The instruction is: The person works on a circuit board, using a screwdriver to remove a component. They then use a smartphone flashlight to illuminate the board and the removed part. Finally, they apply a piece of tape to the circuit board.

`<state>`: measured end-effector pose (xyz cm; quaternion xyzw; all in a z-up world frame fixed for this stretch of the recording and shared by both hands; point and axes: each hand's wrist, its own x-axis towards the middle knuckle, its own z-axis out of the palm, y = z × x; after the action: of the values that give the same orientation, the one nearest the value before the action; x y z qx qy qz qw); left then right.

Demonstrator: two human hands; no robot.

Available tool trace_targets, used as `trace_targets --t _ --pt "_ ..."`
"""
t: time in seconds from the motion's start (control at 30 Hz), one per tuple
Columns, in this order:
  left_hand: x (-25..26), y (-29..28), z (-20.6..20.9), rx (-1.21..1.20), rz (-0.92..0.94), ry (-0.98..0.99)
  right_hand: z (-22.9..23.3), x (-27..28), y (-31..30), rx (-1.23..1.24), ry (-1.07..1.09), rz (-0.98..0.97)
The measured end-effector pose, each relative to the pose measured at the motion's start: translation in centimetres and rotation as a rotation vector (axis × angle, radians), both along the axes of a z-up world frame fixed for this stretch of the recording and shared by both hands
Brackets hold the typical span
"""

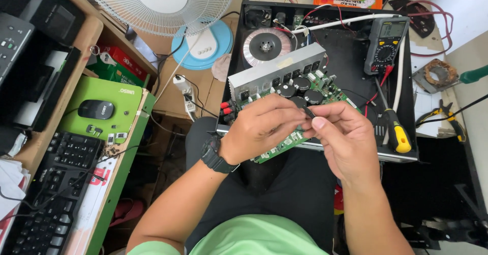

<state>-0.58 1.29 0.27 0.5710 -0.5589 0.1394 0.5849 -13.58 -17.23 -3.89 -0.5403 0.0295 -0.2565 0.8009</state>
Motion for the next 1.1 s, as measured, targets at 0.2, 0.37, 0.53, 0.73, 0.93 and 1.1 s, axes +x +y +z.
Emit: trace_targets --t 0.2,0.37,0.53,0.73,0.93,1.1 --pt "-0.8 0.3 0.3 -0.056 0.017 0.184 1.2 0.1 1.4 0.074 0.027 0.013" --pt "-0.6 1.4 -0.4 -0.087 -0.016 0.334 0.5 0.4 1.7 0.212 0.028 0.080" --pt "-0.7 3.1 -0.4 -0.107 -0.009 0.387 2.0 0.8 2.6 0.330 0.053 0.165" --pt "-0.8 6.3 -0.7 -0.141 0.043 0.456 2.5 1.4 4.2 0.332 0.094 0.219" --pt "-1.4 10.3 -1.6 -0.197 0.119 0.494 2.0 1.9 6.2 0.338 0.075 0.298" --pt "-2.6 15.6 -3.8 -0.085 0.301 0.421 3.2 2.1 9.7 0.136 0.196 0.254"
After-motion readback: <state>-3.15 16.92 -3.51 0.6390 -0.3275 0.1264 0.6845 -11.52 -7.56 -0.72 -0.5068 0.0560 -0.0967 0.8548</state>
